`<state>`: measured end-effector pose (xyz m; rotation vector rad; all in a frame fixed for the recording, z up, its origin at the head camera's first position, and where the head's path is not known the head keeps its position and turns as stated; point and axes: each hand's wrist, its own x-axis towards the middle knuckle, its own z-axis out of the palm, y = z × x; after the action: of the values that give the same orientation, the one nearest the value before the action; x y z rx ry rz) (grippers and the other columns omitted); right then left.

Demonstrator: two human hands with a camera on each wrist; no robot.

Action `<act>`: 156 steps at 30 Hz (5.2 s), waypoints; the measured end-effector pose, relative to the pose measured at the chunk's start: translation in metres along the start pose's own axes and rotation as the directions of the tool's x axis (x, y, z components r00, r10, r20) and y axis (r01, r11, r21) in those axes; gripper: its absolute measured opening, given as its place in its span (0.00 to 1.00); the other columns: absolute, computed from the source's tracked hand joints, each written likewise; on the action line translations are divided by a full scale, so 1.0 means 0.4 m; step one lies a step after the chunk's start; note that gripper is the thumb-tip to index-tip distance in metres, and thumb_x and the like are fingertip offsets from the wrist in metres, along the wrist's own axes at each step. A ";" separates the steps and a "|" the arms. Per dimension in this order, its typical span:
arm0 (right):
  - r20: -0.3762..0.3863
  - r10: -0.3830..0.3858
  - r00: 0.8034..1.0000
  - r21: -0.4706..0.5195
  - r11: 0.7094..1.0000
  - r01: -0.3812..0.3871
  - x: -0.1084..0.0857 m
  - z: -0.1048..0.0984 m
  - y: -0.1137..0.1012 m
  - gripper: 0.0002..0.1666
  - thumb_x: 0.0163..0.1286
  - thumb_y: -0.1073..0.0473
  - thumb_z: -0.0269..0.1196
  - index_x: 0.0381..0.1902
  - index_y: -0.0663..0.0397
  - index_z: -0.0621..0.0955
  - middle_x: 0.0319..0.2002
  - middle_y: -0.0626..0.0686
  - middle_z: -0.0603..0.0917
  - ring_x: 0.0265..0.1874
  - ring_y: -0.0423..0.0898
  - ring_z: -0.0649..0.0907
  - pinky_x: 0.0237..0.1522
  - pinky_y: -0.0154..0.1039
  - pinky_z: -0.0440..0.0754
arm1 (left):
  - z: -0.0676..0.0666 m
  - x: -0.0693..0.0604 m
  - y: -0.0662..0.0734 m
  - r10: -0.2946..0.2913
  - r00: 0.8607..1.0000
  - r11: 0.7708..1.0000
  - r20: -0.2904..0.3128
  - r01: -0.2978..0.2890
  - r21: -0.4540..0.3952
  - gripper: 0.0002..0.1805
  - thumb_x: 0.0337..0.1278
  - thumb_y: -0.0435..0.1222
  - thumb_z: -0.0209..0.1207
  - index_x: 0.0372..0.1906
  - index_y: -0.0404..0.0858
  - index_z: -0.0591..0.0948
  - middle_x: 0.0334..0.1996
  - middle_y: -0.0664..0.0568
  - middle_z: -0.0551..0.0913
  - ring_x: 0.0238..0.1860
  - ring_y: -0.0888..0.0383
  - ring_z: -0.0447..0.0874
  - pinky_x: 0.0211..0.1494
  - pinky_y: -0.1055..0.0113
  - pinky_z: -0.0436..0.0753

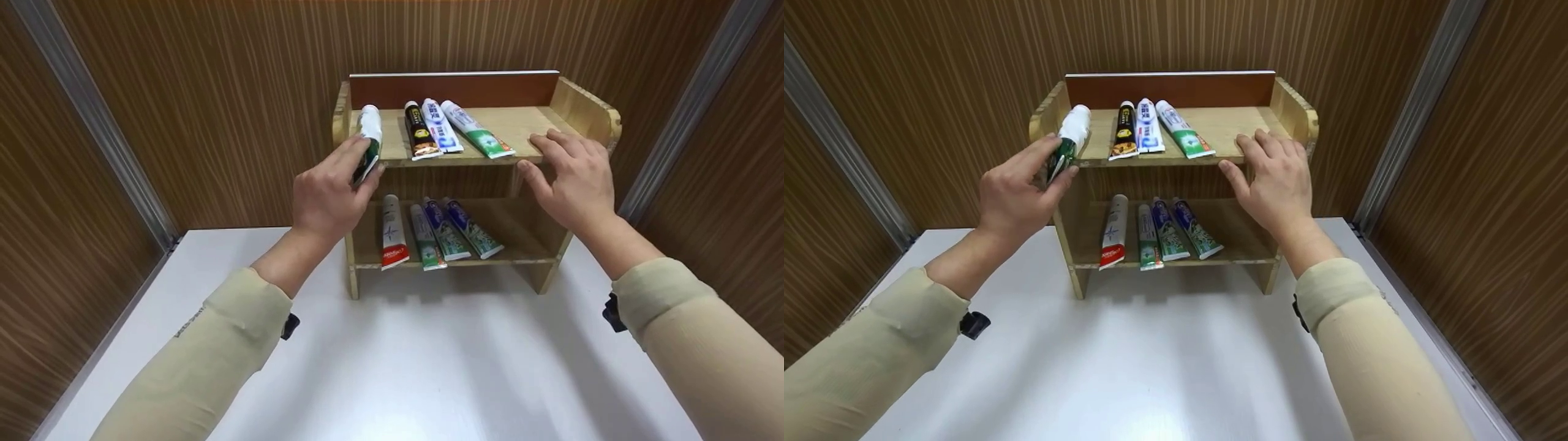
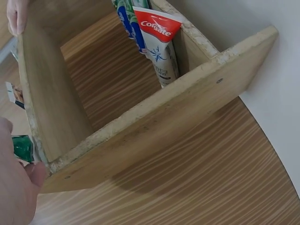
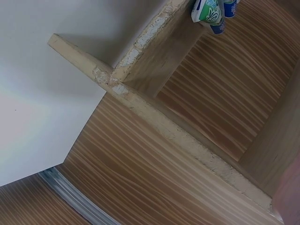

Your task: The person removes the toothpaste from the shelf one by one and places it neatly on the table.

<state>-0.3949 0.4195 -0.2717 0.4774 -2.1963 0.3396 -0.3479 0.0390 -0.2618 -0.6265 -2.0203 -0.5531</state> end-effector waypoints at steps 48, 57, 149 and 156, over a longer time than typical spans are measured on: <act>0.049 0.028 0.998 -0.030 0.999 -0.026 0.007 -0.005 -0.009 0.31 0.78 0.40 0.61 0.69 0.51 0.82 0.67 0.63 0.81 0.69 0.63 0.76 0.73 0.63 0.65 | -0.064 -0.039 -0.019 0.203 0.978 0.975 -0.046 -0.206 -0.084 0.21 0.69 0.21 0.62 0.64 0.31 0.81 0.64 0.37 0.83 0.65 0.44 0.83 0.64 0.52 0.83; 0.058 0.043 0.997 -0.033 0.999 -0.042 0.000 -0.007 -0.010 0.32 0.79 0.38 0.59 0.69 0.52 0.81 0.67 0.63 0.81 0.70 0.63 0.75 0.74 0.63 0.64 | -0.082 -0.037 0.024 0.017 0.995 1.000 0.097 -0.016 -0.018 0.24 0.72 0.27 0.64 0.69 0.44 0.82 0.68 0.39 0.81 0.58 0.41 0.88 0.53 0.54 0.90; 0.050 0.033 0.998 -0.034 0.999 -0.031 0.000 -0.007 -0.007 0.32 0.79 0.38 0.60 0.68 0.52 0.82 0.66 0.63 0.81 0.69 0.63 0.76 0.73 0.63 0.65 | 0.005 -0.404 -0.192 -0.495 0.863 0.854 -0.098 0.464 -0.235 0.19 0.63 0.28 0.67 0.58 0.32 0.88 0.69 0.37 0.78 0.69 0.39 0.79 0.65 0.46 0.82; 0.036 0.022 0.999 -0.025 0.999 -0.021 0.000 -0.004 -0.008 0.31 0.78 0.39 0.61 0.68 0.52 0.82 0.65 0.63 0.82 0.68 0.63 0.76 0.72 0.63 0.66 | 0.048 -0.458 -0.195 -0.496 0.867 0.851 -0.045 0.475 -0.223 0.18 0.62 0.26 0.68 0.57 0.31 0.88 0.67 0.36 0.79 0.68 0.37 0.79 0.64 0.45 0.82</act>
<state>-0.3924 0.4174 -0.2707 0.4506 -2.2391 0.3178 -0.3268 -0.0483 -0.4405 -0.1852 -2.0398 -1.0857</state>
